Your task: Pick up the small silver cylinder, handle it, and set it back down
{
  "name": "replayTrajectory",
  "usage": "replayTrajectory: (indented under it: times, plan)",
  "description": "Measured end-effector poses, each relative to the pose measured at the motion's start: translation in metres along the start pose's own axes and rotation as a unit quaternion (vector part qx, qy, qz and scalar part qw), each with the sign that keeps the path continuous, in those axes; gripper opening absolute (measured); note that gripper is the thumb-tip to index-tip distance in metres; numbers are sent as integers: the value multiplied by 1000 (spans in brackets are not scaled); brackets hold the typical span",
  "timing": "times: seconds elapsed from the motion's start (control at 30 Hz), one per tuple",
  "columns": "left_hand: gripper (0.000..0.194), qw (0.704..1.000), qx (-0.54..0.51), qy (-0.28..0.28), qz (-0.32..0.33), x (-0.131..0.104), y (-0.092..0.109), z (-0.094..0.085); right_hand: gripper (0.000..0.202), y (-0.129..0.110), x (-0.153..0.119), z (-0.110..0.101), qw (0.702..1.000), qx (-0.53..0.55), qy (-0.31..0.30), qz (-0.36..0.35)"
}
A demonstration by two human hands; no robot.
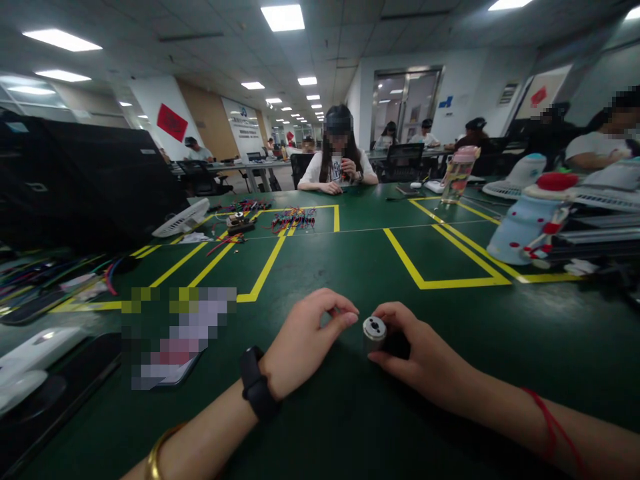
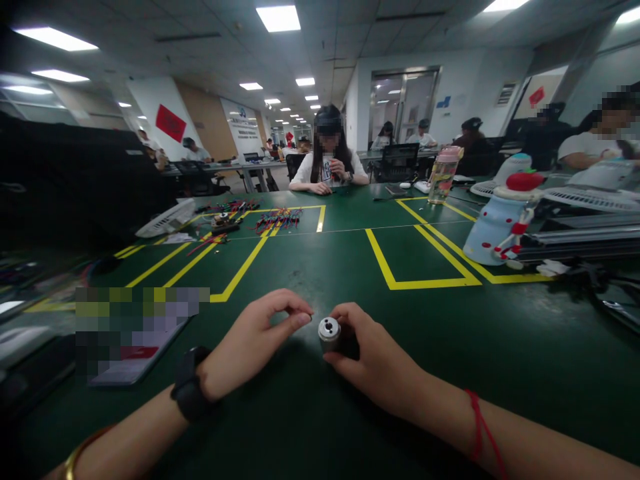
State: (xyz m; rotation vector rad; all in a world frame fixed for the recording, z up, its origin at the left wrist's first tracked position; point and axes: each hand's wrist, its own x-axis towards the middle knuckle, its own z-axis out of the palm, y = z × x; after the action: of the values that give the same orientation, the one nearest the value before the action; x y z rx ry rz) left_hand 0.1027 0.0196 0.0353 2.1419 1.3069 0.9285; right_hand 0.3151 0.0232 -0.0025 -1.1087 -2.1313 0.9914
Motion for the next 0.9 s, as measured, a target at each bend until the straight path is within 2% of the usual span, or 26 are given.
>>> replayTrajectory:
  times: [0.13,0.33,0.47,0.57,0.67,0.77,0.87,0.9]
  plan:
    - [10,997,50,-64,-9,-4,-16,8,41,1,-1,-1,1000,-19,9,-3]
    - [12,994,70,-77,-17,-6,-24,19,40,5,-1,1,999,-40,15,-6]
    - [19,995,50,-80,-20,-4,-25,17,49,7,-3,2,998,-63,27,-16]
    - [21,997,21,-69,-27,-3,-24,6,52,9,-5,-6,995,-91,44,-18]
    - [24,998,6,-39,-52,-10,-28,-17,52,17,-12,-30,988,-124,94,-2]
    - [27,993,-13,3,-117,-27,-43,-43,57,34,-28,-70,971,-173,158,54]
    - [28,981,-40,51,-185,-46,-62,-57,57,69,-56,-117,931,-256,220,141]
    - [29,978,-44,59,-195,-50,-67,-59,56,85,-67,-133,915,-282,246,150]
